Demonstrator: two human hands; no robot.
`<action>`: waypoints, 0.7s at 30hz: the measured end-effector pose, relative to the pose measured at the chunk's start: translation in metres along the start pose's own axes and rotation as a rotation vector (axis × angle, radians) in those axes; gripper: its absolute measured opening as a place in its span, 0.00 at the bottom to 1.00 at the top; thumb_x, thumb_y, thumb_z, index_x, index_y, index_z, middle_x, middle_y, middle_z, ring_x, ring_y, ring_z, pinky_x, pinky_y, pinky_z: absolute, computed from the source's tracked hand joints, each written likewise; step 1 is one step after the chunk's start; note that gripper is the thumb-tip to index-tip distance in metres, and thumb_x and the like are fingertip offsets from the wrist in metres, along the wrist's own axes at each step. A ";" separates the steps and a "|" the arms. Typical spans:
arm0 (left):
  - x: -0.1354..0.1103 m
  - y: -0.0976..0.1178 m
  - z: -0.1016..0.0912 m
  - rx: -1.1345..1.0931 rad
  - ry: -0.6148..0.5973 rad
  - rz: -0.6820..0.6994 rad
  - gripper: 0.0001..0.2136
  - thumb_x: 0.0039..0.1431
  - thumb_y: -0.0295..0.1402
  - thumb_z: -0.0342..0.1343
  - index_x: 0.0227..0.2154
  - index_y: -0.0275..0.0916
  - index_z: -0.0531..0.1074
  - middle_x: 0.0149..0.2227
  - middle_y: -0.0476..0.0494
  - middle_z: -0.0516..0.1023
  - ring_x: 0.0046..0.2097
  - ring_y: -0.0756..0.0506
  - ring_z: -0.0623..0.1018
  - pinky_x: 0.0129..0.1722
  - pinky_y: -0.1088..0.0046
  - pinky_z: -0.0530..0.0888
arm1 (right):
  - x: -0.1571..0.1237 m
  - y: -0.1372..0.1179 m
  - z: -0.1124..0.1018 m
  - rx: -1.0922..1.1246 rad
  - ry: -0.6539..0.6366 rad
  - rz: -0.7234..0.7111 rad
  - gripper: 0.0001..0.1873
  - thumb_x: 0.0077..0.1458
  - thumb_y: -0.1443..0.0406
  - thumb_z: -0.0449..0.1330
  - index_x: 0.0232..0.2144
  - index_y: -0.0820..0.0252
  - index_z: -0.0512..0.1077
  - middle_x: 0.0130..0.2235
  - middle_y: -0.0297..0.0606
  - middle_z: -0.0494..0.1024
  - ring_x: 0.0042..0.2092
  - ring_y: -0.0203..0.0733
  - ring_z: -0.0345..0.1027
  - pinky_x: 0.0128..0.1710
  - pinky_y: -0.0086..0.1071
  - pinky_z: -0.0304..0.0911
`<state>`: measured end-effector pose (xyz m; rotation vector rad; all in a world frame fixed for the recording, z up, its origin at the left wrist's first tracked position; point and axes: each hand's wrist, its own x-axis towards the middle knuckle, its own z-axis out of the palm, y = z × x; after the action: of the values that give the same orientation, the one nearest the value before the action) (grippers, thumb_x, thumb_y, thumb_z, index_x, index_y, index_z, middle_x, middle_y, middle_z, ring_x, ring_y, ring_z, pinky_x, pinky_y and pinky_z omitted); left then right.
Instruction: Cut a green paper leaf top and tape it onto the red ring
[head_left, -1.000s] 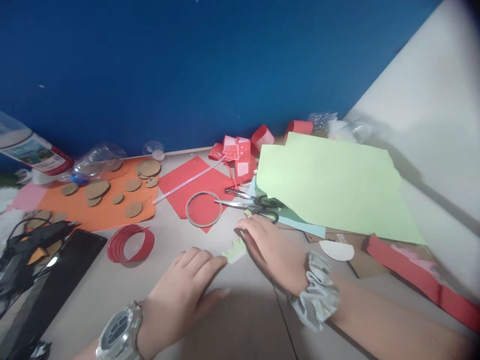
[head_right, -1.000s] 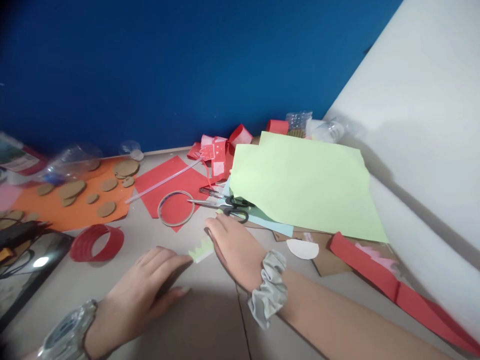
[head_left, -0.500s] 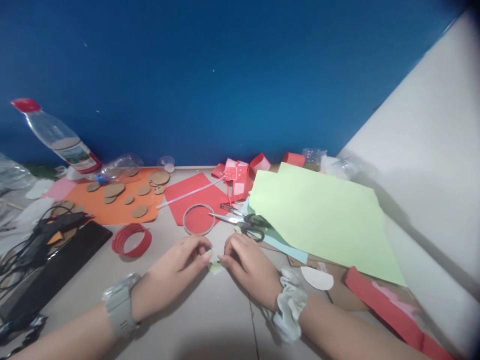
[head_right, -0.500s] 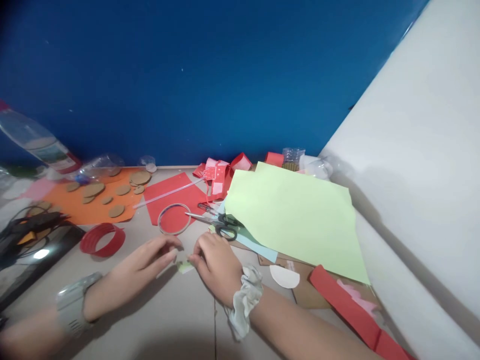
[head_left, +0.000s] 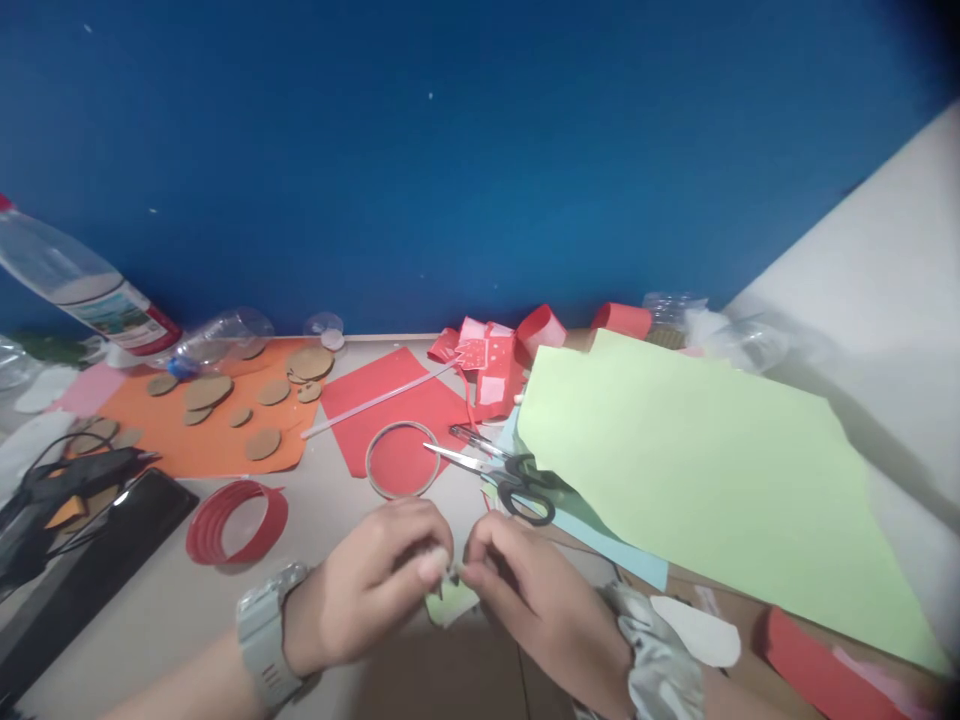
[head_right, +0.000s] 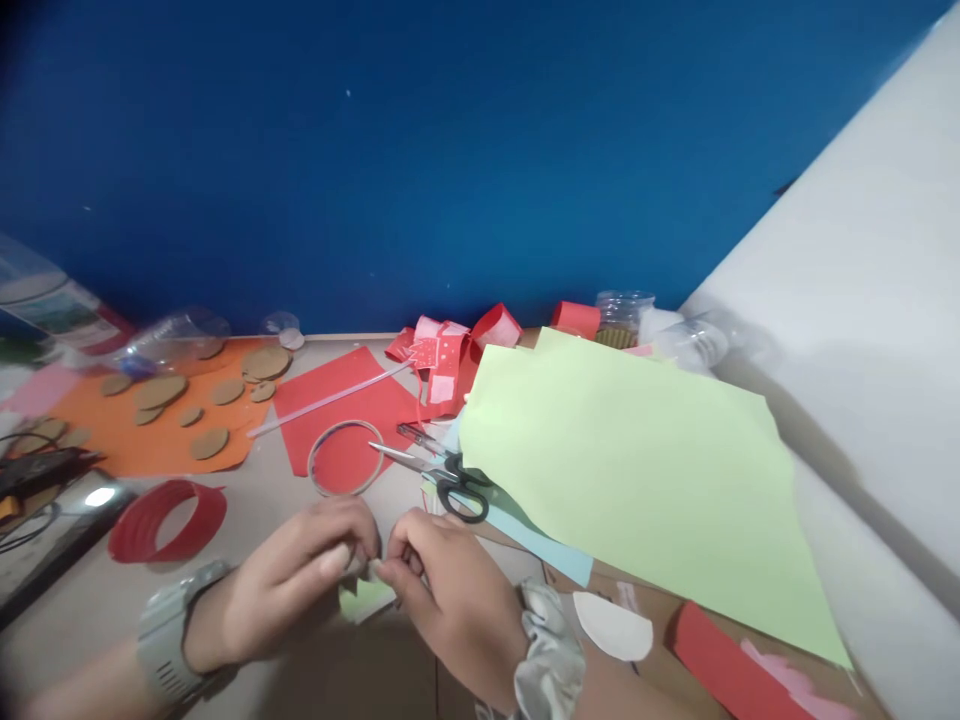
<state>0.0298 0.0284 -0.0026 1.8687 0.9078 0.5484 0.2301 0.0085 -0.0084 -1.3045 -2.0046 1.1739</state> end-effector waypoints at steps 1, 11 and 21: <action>0.001 0.001 0.000 0.043 -0.039 0.022 0.14 0.64 0.42 0.44 0.30 0.38 0.67 0.29 0.48 0.69 0.32 0.48 0.68 0.37 0.72 0.64 | 0.000 0.000 0.000 0.032 0.010 0.006 0.09 0.63 0.63 0.53 0.29 0.57 0.62 0.27 0.29 0.66 0.31 0.38 0.61 0.31 0.31 0.54; 0.004 0.004 -0.002 -0.107 0.005 -0.067 0.17 0.67 0.36 0.42 0.24 0.37 0.67 0.26 0.47 0.69 0.32 0.49 0.71 0.37 0.75 0.66 | -0.006 0.001 0.004 -0.137 0.345 -0.371 0.10 0.55 0.75 0.53 0.36 0.55 0.61 0.35 0.35 0.66 0.38 0.42 0.61 0.40 0.36 0.58; -0.001 0.009 0.006 -0.137 -0.090 0.038 0.22 0.68 0.41 0.37 0.21 0.37 0.64 0.24 0.47 0.68 0.31 0.49 0.68 0.36 0.75 0.66 | -0.005 -0.002 0.007 -0.164 0.104 -0.397 0.07 0.55 0.73 0.52 0.29 0.57 0.59 0.31 0.34 0.65 0.36 0.41 0.59 0.38 0.37 0.55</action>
<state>0.0365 0.0220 0.0031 1.7752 0.7578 0.5322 0.2263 0.0007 -0.0102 -0.9529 -2.1867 0.7568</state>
